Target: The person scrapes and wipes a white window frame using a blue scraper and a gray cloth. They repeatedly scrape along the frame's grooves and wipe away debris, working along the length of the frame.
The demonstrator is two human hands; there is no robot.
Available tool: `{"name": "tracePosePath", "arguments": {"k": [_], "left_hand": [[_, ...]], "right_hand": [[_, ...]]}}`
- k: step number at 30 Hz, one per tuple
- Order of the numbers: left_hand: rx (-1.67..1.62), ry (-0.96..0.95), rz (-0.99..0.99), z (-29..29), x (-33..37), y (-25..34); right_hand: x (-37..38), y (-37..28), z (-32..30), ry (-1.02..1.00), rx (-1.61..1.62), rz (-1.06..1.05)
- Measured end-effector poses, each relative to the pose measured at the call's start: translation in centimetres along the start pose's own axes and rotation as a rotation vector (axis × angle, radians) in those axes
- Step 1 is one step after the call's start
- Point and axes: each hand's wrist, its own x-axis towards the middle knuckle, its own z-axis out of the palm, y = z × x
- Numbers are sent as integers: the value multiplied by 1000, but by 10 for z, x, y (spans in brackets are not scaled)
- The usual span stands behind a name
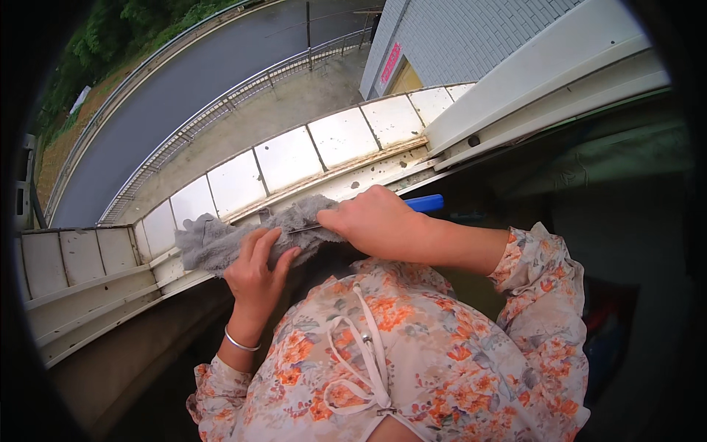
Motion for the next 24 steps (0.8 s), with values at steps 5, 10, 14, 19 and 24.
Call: {"name": "tracePosePath", "arguments": {"k": [5,10,14,19,24], "left_hand": [[-61,-86,131,38,43,39],[-131,-120,175,96,78,83],[-171,-164,169,115,91,100],[-300,-219,136,106,91,95],[-503,-171,105,76,80,77]], "right_hand": [[-43,39,-25,-51,-136,140],[-97,72,-35,12,-298,293],[-119,78,-35,24,-414,364],[-153,71,-19,251,-482,330],[-187,51,-10,422,-351,476]]}}
